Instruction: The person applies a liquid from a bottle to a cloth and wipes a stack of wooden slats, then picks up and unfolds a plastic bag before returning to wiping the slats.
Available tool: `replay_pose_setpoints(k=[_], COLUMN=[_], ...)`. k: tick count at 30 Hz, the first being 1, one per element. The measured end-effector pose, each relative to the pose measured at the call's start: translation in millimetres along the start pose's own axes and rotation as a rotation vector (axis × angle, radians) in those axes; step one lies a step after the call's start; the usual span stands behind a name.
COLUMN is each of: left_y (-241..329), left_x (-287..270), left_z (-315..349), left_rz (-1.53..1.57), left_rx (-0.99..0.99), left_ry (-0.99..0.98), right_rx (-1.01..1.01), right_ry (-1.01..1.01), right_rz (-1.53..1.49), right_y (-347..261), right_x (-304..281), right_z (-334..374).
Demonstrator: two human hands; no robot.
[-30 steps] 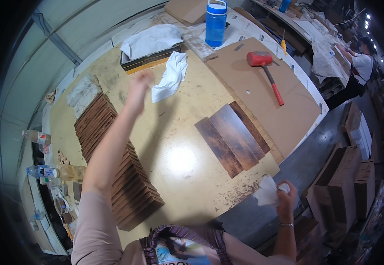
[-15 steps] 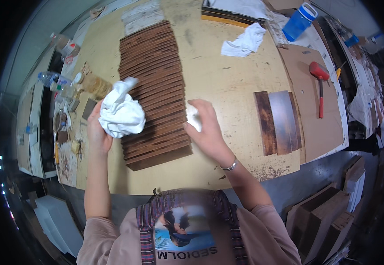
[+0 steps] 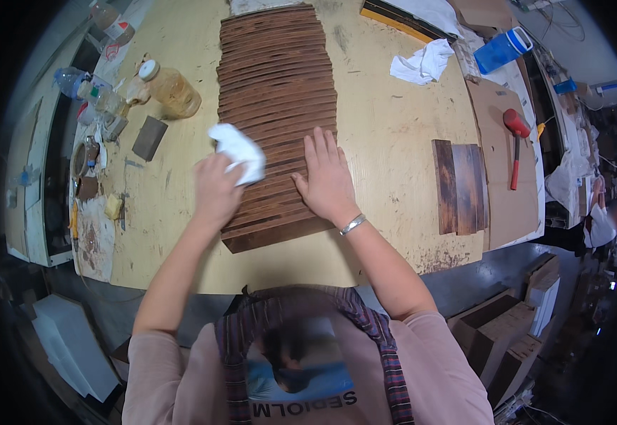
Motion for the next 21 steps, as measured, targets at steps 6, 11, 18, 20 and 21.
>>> replay_pose_setpoints(k=[6,11,18,20,21], left_y=[23.5,-58.6,35.3,26.8,19.0], left_x=[37.2,-42.9,16.3,60.0,55.6], left_z=[-43.4,23.9,-78.6,-60.2,-54.6], left_rz=[0.142,0.104,0.323,0.226,0.261], left_rx=[0.204,-0.139,0.024,0.195,0.143], left_ry=[-0.045,0.033,-0.024,-0.228,-0.264], right_rx=[0.014,0.015,0.307,0.295,0.295], right_ry=[-0.010,-0.004,0.138,0.090,0.074], right_rz=[-0.021,-0.043,-0.518,-0.656,-0.714], right_y=[-3.0,-1.2,53.1,52.3,56.7], right_x=[0.1,1.4,17.7,38.7,45.2], right_z=[1.7,-3.6,-48.1,-64.4,-72.9])
Point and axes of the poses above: each hand's wrist, its own z-axis away from the middle knuckle, its own x-axis out of the palm, y = z × x, the point moved 2 cm from there along -z, towards the middle knuckle, and after that the axes turned 14 degrees about z, right-handed, at the moved point
